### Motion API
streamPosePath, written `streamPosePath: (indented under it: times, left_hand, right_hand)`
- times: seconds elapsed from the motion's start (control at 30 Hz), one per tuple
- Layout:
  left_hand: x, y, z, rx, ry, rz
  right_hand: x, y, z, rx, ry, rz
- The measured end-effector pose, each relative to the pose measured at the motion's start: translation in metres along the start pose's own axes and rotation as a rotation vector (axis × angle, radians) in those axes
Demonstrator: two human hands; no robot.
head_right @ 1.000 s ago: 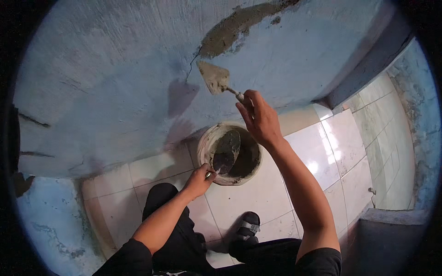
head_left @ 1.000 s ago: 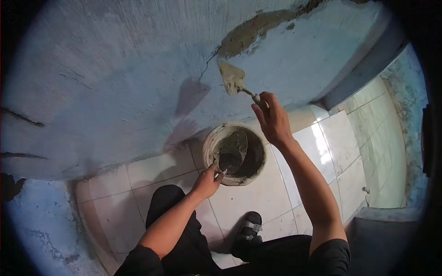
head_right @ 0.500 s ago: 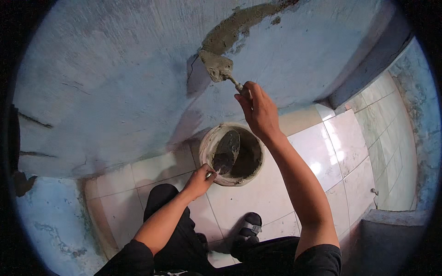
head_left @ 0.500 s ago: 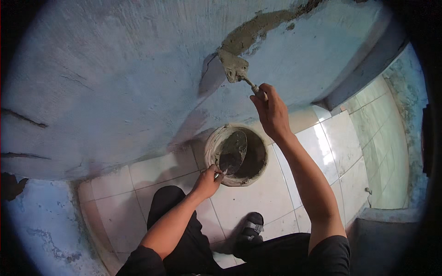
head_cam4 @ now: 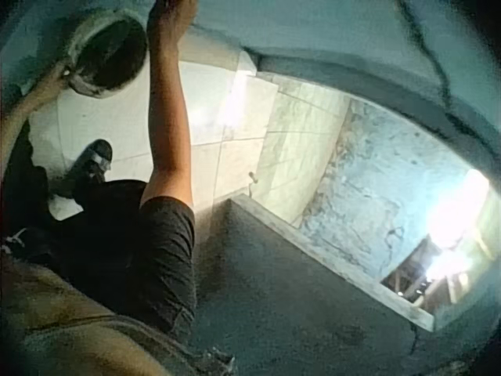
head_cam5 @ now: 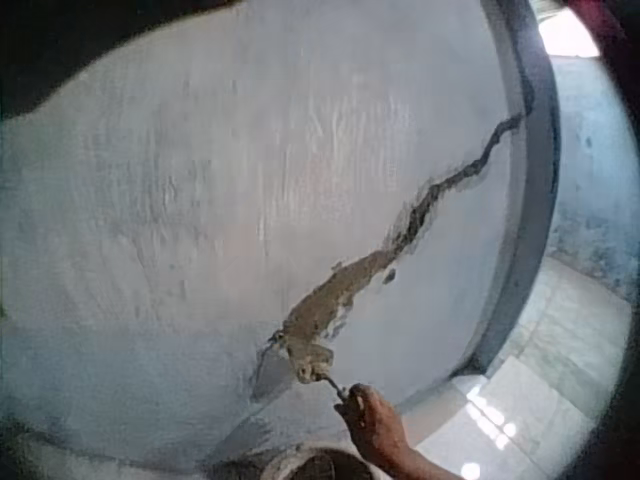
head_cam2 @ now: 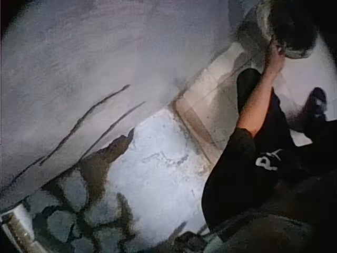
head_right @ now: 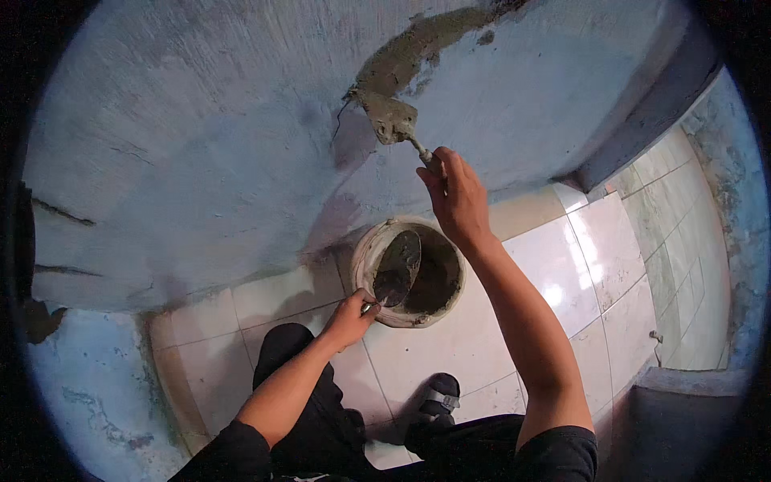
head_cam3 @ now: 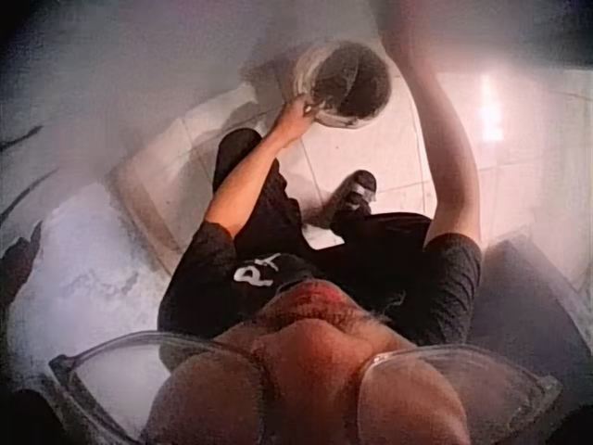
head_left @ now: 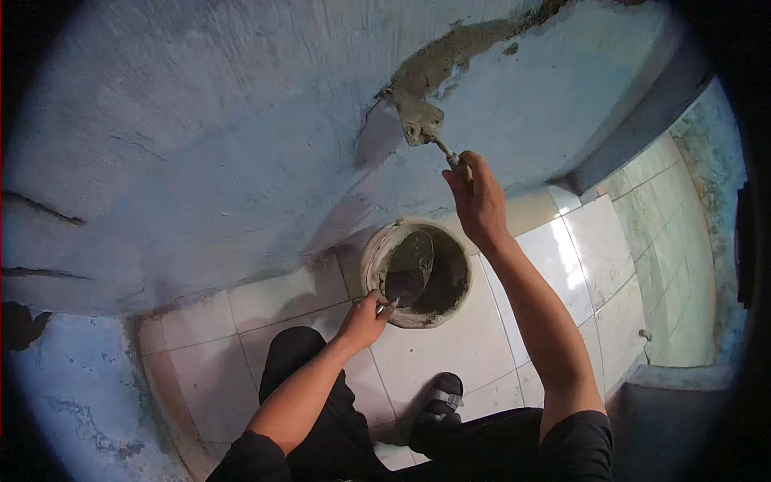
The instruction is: The person patches a vertical crack in a cement wall by applying wet mortar mix from a bucket into the crack with a trowel.
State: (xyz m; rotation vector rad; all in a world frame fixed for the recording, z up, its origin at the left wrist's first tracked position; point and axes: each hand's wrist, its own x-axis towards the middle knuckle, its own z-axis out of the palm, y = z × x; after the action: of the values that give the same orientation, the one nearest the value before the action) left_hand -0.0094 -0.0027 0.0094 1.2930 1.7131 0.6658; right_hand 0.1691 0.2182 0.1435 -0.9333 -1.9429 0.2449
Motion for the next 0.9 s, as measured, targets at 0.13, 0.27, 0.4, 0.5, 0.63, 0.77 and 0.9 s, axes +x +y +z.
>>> streamPosePath:
  times: [0.13,0.27,0.4,0.5,0.63,0.77,0.9]
  left_hand:
    - [0.002,-0.003,0.000,-0.004,0.000,0.042]
    - [0.001,-0.008,0.002,0.001,0.026,0.077]
    - [0.002,0.000,0.000,-0.005,0.000,0.010]
    - [0.003,0.000,0.001,0.013,-0.006,0.020]
    - [0.005,-0.015,0.004,0.012,0.030,0.078]
    - [0.004,-0.004,0.002,0.008,-0.013,0.025]
    - [0.005,-0.010,0.005,-0.009,0.039,0.101]
  right_hand:
    - [0.005,-0.003,0.001,0.043,-0.046,0.107]
    - [0.002,0.000,0.006,0.052,-0.090,0.056]
    - [-0.002,0.002,0.003,0.045,-0.074,0.033]
    - [0.003,0.003,0.003,0.046,-0.060,0.092]
    - [0.004,-0.003,0.007,0.059,-0.099,0.155]
    - [-0.003,0.006,0.009,0.068,-0.097,0.063]
    - [0.006,-0.001,0.005,0.081,-0.062,0.142]
